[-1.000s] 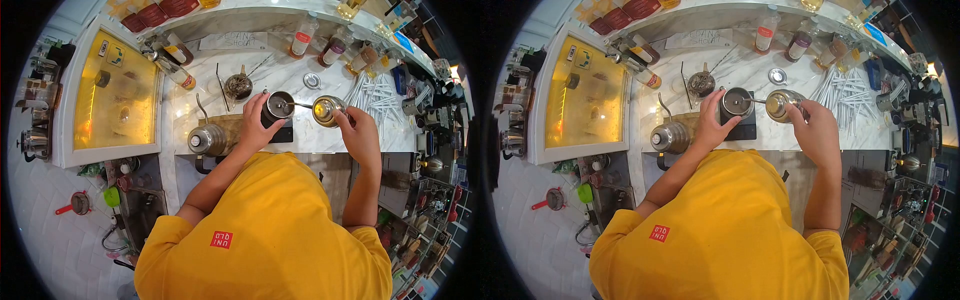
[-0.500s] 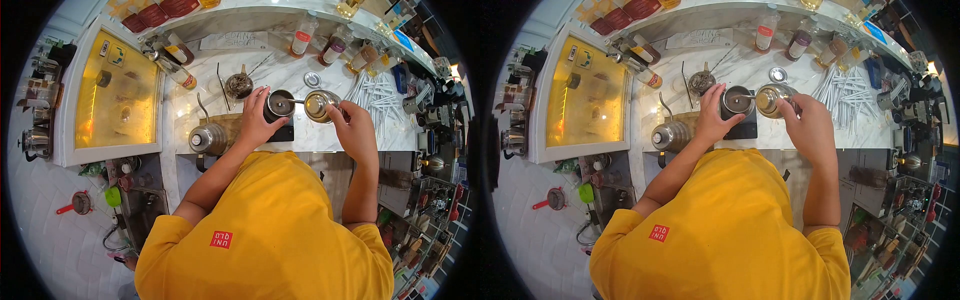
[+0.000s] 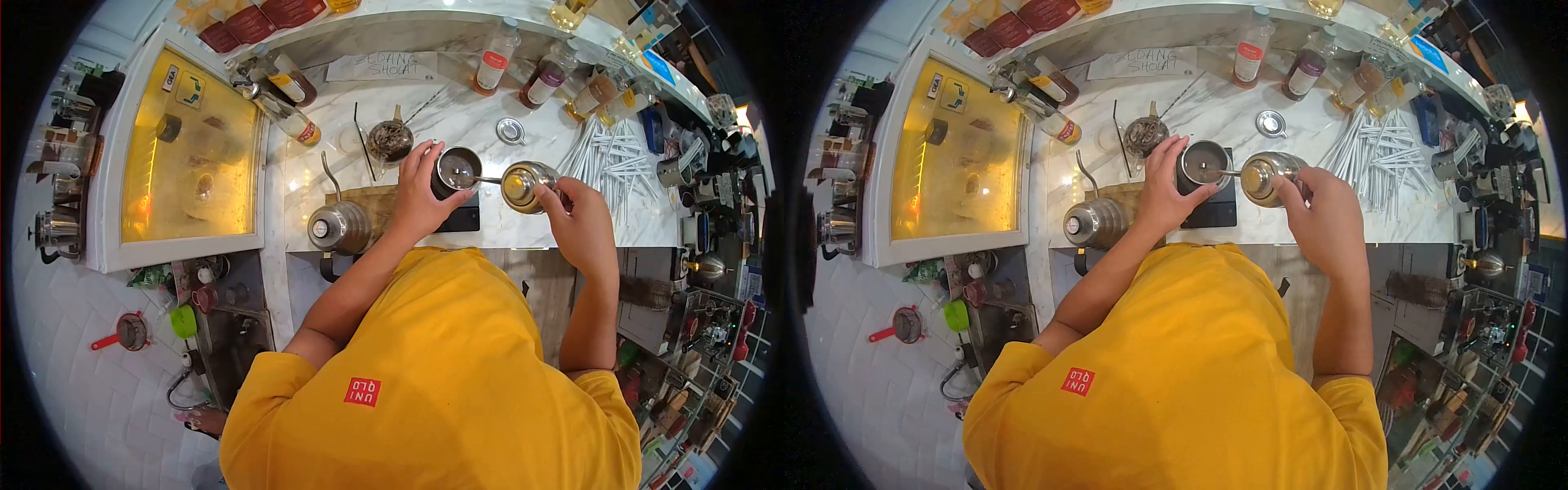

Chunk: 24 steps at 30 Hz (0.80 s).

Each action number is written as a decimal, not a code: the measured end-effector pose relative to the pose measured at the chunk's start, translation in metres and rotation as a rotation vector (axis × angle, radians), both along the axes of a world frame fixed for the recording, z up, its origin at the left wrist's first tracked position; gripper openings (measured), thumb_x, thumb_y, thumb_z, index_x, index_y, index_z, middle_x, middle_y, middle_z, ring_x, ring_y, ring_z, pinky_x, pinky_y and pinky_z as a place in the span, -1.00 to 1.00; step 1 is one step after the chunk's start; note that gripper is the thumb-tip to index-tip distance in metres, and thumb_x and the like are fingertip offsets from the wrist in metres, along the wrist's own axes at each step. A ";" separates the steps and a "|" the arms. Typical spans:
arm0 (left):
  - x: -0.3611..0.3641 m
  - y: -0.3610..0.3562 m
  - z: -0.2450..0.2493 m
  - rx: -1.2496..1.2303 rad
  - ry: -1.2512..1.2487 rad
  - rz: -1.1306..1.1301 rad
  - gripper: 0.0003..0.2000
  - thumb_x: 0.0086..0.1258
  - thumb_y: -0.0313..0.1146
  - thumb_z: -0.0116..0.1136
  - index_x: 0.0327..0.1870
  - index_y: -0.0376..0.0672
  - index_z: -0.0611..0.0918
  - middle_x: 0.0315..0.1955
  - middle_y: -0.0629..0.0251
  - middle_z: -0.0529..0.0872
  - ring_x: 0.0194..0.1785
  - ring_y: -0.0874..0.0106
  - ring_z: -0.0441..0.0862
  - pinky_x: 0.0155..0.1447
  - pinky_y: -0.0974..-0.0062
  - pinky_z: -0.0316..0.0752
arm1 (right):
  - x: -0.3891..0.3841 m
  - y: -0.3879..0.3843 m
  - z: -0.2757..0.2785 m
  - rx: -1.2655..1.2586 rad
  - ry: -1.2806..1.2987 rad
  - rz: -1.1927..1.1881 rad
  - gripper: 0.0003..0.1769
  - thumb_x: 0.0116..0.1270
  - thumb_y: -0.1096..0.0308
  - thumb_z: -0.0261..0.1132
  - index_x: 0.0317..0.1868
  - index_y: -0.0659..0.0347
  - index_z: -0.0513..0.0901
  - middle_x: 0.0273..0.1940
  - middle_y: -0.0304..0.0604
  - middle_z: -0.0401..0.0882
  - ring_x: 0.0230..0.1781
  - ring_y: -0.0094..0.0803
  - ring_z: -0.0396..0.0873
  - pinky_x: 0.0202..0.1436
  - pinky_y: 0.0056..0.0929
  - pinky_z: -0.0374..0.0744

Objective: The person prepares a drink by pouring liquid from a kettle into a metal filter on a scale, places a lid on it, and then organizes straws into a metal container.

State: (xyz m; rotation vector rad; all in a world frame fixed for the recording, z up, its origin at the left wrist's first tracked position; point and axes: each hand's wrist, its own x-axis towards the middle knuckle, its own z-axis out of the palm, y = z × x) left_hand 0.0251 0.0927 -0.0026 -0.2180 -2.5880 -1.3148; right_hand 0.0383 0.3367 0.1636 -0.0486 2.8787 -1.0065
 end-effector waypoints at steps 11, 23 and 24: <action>0.000 -0.001 -0.003 0.001 0.004 -0.002 -0.12 0.11 -0.09 0.70 0.50 -0.09 0.52 0.50 0.05 0.41 0.56 0.02 0.34 0.60 0.08 0.32 | -0.009 -0.001 -0.003 -0.023 0.061 -0.075 -0.57 0.51 0.13 0.39 -0.33 0.41 0.68 -0.55 0.07 0.53 -0.57 -0.12 0.42 -0.41 -0.15 0.38; 0.000 -0.001 -0.001 0.004 -0.012 0.004 -0.12 0.12 -0.05 0.70 0.49 -0.10 0.53 0.50 0.06 0.41 0.56 0.03 0.36 0.61 0.08 0.32 | 0.004 0.002 -0.008 -0.020 0.031 -0.051 -0.54 0.50 0.13 0.42 -0.40 0.40 0.61 -0.57 0.05 0.47 -0.58 -0.12 0.37 -0.42 -0.15 0.36; -0.001 -0.001 0.000 0.010 -0.013 0.002 -0.13 0.13 -0.05 0.70 0.49 -0.10 0.53 0.50 0.06 0.41 0.56 0.03 0.36 0.61 0.08 0.32 | 0.004 0.001 -0.009 -0.026 0.036 -0.042 -0.54 0.50 0.13 0.42 -0.40 0.39 0.61 -0.57 0.05 0.47 -0.58 -0.12 0.37 -0.42 -0.15 0.36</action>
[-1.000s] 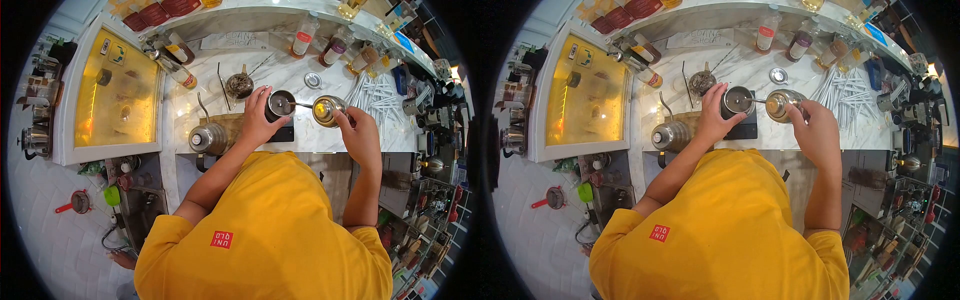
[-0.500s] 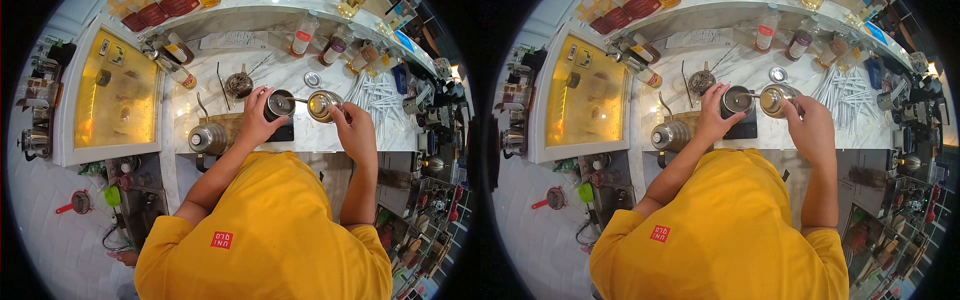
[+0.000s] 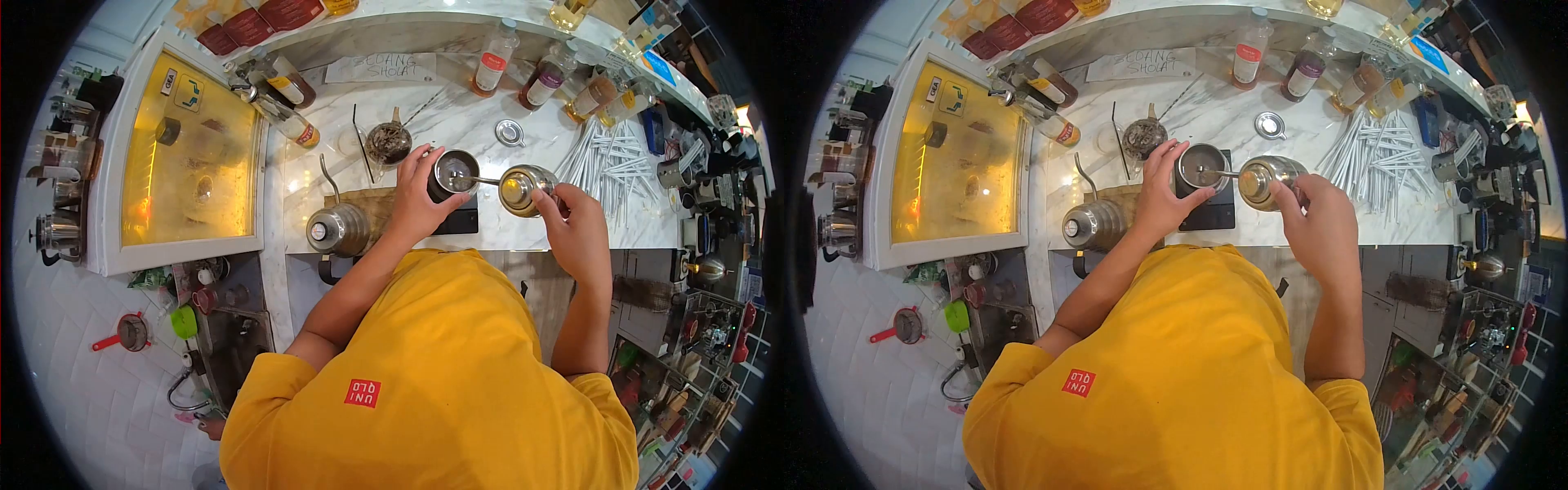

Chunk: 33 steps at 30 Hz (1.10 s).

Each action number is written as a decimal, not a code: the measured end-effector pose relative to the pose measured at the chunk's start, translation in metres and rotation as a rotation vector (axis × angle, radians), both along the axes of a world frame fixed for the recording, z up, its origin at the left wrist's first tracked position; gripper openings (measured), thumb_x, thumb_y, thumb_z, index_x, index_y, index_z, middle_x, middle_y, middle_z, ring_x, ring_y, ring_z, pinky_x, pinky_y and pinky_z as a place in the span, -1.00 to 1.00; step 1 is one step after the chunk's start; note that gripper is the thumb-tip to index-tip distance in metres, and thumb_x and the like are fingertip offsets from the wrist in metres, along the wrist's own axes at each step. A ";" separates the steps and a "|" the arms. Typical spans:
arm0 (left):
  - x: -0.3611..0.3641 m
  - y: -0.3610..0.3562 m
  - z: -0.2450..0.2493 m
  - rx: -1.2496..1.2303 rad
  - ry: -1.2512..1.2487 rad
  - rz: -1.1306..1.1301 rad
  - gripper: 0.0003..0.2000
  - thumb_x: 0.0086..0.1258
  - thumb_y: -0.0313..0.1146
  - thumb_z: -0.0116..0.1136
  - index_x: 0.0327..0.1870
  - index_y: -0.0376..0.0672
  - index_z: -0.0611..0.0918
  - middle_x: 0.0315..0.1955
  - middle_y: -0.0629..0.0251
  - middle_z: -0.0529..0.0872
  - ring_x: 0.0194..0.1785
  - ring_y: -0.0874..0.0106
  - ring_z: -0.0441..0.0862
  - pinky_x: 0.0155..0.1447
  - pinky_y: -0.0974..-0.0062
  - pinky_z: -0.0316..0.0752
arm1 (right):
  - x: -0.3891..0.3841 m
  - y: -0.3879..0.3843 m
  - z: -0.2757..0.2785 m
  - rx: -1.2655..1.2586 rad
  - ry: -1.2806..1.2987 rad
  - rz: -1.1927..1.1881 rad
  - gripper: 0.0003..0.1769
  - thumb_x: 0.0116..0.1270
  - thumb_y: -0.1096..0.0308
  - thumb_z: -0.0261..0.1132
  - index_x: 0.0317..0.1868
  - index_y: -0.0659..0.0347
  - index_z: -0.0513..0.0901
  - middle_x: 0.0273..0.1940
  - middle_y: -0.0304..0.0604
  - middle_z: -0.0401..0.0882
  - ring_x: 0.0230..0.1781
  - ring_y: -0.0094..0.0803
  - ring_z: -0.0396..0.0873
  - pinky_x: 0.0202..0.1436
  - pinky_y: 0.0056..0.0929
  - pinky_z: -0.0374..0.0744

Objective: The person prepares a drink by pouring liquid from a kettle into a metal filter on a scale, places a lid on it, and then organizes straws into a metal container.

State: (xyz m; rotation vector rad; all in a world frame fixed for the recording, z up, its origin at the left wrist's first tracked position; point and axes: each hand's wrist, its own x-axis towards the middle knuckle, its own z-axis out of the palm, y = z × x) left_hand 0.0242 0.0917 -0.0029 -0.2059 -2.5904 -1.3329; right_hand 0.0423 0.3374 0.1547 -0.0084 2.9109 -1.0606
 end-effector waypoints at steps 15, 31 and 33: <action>0.000 -0.001 0.001 0.023 0.004 -0.010 -0.14 0.12 -0.10 0.70 0.49 -0.11 0.53 0.50 0.05 0.43 0.56 0.03 0.37 0.61 0.09 0.32 | -0.005 0.000 0.006 0.003 0.023 -0.074 -0.55 0.51 0.14 0.42 -0.38 0.41 0.64 -0.55 0.04 0.51 -0.58 -0.12 0.37 -0.42 -0.16 0.37; 0.002 -0.003 0.002 0.028 -0.031 -0.014 -0.13 0.15 -0.08 0.69 0.51 -0.10 0.52 0.52 0.04 0.42 0.58 0.04 0.37 0.62 0.12 0.32 | 0.000 -0.007 0.010 0.002 0.027 -0.012 -0.57 0.51 0.16 0.42 -0.35 0.42 0.65 -0.55 0.04 0.51 -0.58 -0.14 0.39 -0.41 -0.16 0.38; 0.002 -0.003 0.003 0.039 -0.042 -0.016 -0.13 0.15 -0.09 0.69 0.52 -0.09 0.51 0.52 0.04 0.41 0.58 0.04 0.37 0.62 0.12 0.31 | -0.002 -0.008 0.011 -0.004 0.020 -0.029 -0.56 0.51 0.16 0.41 -0.35 0.42 0.64 -0.56 0.03 0.50 -0.58 -0.15 0.37 -0.41 -0.17 0.38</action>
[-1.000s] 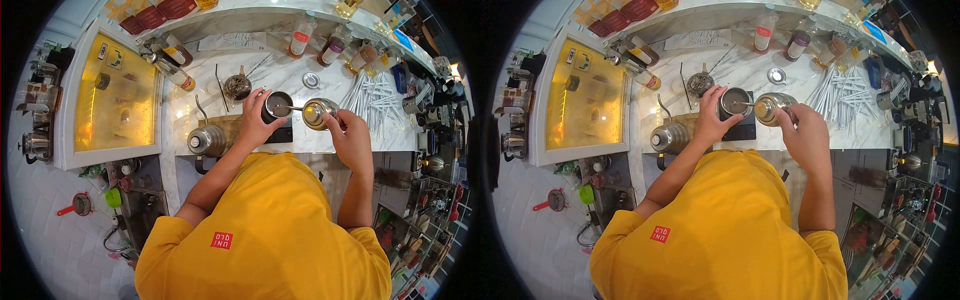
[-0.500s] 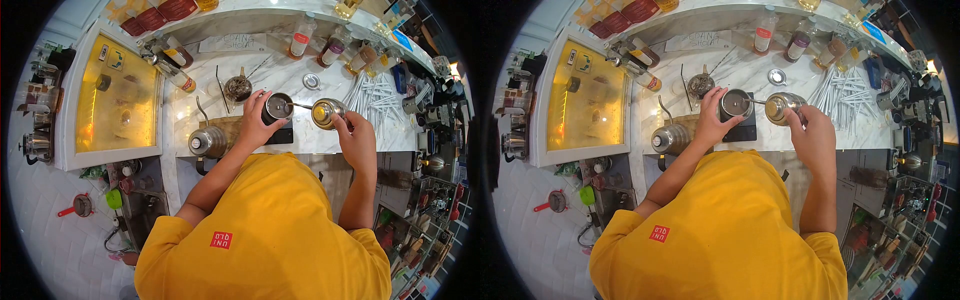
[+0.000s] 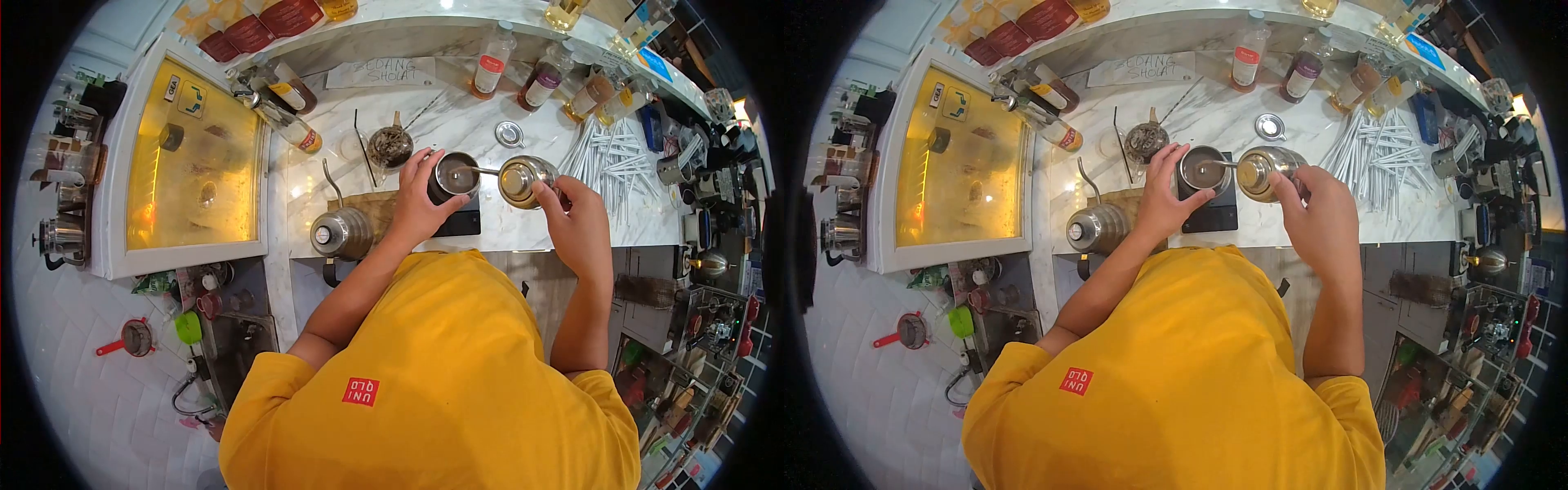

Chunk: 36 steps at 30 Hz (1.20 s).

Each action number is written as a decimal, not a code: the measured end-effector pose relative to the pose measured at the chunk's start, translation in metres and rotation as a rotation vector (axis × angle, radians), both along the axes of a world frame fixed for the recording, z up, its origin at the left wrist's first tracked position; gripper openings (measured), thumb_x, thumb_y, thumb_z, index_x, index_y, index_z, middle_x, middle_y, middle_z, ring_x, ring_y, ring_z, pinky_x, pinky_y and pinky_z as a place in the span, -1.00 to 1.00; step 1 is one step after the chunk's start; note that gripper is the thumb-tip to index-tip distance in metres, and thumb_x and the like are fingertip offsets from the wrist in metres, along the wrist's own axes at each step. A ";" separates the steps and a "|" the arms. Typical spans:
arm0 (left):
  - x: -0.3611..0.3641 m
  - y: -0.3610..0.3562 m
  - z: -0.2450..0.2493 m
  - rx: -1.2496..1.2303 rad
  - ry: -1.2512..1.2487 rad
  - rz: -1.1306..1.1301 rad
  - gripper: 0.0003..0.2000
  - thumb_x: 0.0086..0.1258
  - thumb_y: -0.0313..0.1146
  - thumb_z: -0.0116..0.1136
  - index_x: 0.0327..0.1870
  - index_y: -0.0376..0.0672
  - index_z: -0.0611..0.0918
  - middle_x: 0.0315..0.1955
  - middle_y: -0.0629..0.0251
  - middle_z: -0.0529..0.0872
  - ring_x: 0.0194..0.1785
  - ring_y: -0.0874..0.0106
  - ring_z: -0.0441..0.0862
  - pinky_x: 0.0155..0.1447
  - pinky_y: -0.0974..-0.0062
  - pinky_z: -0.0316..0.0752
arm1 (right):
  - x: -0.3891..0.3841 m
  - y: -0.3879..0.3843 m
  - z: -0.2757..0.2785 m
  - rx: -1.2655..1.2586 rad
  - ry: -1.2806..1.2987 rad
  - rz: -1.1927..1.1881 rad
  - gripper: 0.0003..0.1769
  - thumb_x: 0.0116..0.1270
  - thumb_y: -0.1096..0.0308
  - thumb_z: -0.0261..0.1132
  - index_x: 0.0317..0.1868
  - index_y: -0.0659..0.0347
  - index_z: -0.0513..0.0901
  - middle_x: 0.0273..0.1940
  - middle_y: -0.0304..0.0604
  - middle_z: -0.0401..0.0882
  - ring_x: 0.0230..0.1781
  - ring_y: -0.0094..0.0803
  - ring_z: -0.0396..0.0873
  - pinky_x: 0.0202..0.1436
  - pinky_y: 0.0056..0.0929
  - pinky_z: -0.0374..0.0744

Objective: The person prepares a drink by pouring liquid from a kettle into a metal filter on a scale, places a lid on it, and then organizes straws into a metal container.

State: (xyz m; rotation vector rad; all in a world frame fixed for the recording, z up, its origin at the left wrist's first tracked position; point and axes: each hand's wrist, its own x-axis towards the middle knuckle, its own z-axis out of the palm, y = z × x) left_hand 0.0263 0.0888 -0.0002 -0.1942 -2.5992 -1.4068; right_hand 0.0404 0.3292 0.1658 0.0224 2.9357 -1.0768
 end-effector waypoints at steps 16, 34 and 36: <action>-0.001 -0.001 -0.001 0.020 -0.025 -0.025 -0.11 0.15 -0.12 0.69 0.55 -0.06 0.48 0.52 -0.01 0.39 0.59 0.03 0.35 0.63 0.13 0.30 | 0.006 0.012 -0.001 -0.030 -0.058 -0.059 -0.55 0.49 0.14 0.43 -0.35 0.44 0.64 -0.56 0.04 0.49 -0.57 -0.21 0.35 -0.41 -0.18 0.36; -0.010 -0.018 0.000 0.047 -0.015 -0.124 -0.16 0.16 -0.16 0.68 0.51 -0.09 0.53 0.48 0.00 0.43 0.56 0.02 0.39 0.61 0.13 0.32 | 0.012 -0.007 0.017 -0.018 -0.041 -0.183 -0.55 0.49 0.15 0.44 -0.35 0.43 0.64 -0.56 -0.02 0.47 -0.56 -0.28 0.32 -0.42 -0.23 0.35; -0.011 -0.018 0.000 0.056 -0.022 -0.136 -0.16 0.15 -0.16 0.68 0.50 -0.09 0.53 0.48 0.01 0.43 0.56 0.02 0.39 0.61 0.12 0.32 | 0.018 -0.007 0.017 0.004 -0.046 -0.191 -0.55 0.49 0.14 0.44 -0.34 0.43 0.64 -0.55 -0.02 0.48 -0.56 -0.27 0.34 -0.42 -0.22 0.36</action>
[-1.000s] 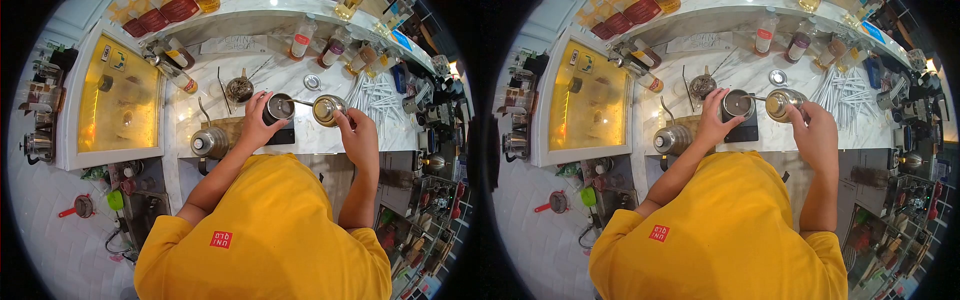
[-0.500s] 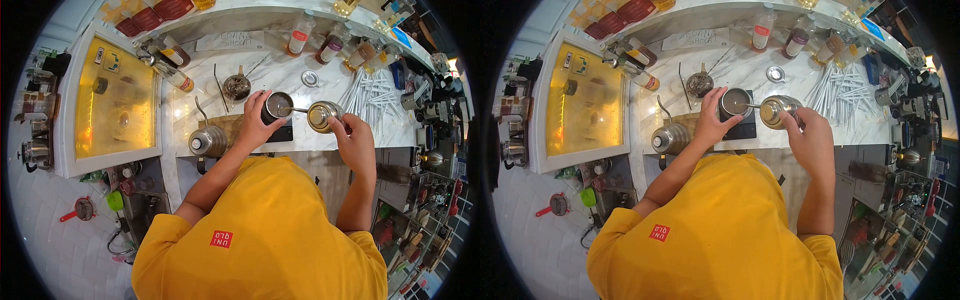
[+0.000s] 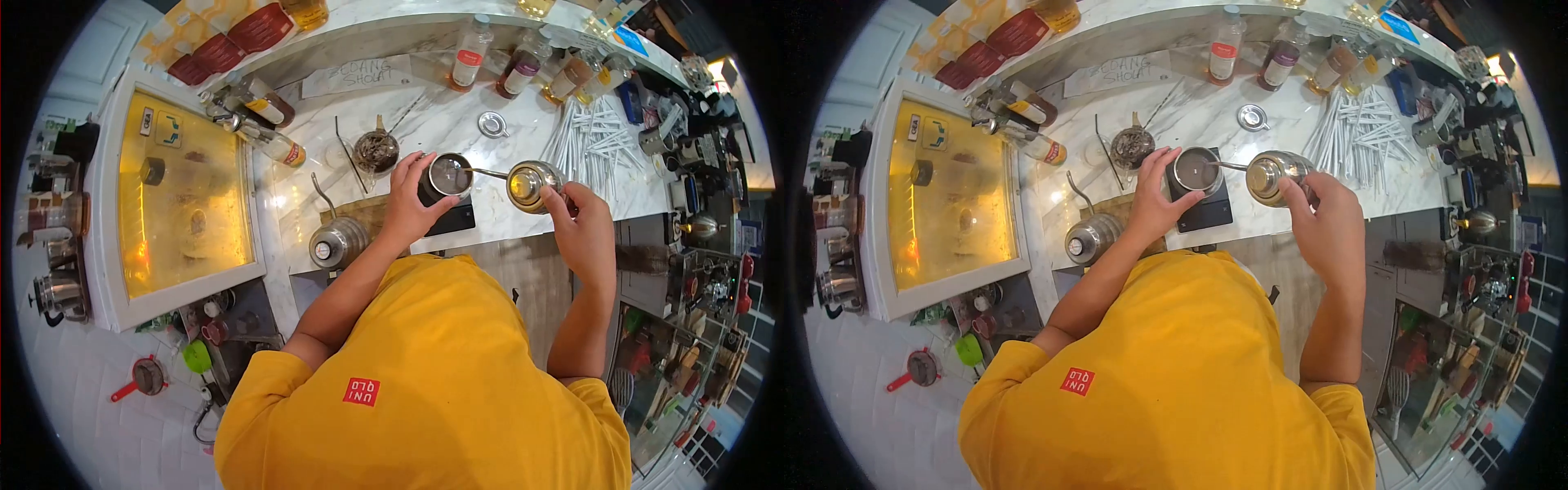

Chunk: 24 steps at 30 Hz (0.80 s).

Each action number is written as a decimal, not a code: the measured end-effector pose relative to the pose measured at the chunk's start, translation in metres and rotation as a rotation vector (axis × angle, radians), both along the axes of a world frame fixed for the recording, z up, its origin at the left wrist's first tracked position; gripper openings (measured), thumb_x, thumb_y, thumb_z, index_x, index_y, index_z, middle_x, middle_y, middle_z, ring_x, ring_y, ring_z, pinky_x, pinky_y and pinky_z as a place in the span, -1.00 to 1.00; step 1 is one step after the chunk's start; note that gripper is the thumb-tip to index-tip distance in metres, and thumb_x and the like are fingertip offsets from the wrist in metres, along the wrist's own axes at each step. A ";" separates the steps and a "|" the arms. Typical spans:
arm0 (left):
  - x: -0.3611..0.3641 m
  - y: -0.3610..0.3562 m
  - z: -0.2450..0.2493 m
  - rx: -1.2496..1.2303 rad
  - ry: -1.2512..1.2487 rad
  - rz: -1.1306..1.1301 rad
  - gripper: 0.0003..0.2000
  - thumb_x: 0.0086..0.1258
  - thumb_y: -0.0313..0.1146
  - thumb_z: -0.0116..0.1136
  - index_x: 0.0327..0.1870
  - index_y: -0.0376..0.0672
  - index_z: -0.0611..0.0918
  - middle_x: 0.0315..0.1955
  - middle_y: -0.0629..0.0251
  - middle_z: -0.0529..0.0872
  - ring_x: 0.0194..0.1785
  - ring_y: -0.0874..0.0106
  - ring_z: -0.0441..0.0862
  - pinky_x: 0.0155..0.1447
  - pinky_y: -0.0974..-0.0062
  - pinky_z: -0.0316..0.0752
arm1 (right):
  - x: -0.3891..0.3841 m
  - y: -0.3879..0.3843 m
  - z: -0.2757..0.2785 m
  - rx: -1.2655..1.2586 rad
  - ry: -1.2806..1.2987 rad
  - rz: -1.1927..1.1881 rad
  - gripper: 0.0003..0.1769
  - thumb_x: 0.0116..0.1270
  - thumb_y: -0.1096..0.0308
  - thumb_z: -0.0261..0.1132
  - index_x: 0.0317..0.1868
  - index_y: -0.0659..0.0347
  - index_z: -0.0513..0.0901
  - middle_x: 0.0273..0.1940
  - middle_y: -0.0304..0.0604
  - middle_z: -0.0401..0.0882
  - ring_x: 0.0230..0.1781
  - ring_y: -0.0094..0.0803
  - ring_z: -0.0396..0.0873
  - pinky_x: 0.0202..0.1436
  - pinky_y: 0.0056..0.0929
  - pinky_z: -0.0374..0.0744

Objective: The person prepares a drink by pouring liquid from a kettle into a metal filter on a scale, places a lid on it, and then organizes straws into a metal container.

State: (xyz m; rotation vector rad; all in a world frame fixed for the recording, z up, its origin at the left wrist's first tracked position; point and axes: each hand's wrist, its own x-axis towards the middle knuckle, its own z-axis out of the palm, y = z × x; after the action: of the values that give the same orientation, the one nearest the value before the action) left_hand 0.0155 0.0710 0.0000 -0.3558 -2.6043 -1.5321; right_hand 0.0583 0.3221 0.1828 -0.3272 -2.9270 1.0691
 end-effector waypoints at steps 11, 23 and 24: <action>-0.003 -0.004 -0.003 0.028 -0.030 -0.021 -0.17 0.14 -0.13 0.67 0.49 -0.08 0.54 0.47 0.02 0.44 0.56 0.02 0.36 0.60 0.11 0.32 | 0.019 -0.019 0.006 0.009 -0.021 -0.026 -0.58 0.49 0.16 0.44 -0.34 0.42 0.65 -0.55 -0.01 0.49 -0.55 -0.25 0.36 -0.41 -0.22 0.38; -0.001 -0.005 -0.002 0.041 -0.029 -0.024 -0.18 0.17 -0.14 0.66 0.49 -0.09 0.54 0.47 -0.01 0.45 0.56 0.02 0.38 0.62 0.13 0.30 | 0.020 -0.010 0.011 0.031 0.029 -0.025 -0.53 0.53 0.18 0.43 -0.40 0.40 0.54 -0.57 -0.20 0.33 -0.53 -0.47 0.21 -0.45 -0.32 0.25; -0.001 -0.005 -0.001 0.040 -0.028 -0.022 -0.18 0.18 -0.14 0.66 0.49 -0.09 0.54 0.47 -0.01 0.45 0.56 0.02 0.38 0.62 0.13 0.30 | 0.019 -0.009 0.009 0.030 0.035 -0.008 -0.51 0.55 0.18 0.42 -0.42 0.39 0.49 -0.58 -0.30 0.26 -0.51 -0.57 0.15 -0.46 -0.37 0.20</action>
State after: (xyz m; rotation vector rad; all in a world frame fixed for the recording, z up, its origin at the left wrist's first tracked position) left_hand 0.0142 0.0661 -0.0007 -0.3636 -2.5953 -1.6058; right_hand 0.0775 0.3128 0.1922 -0.3152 -2.9053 1.0176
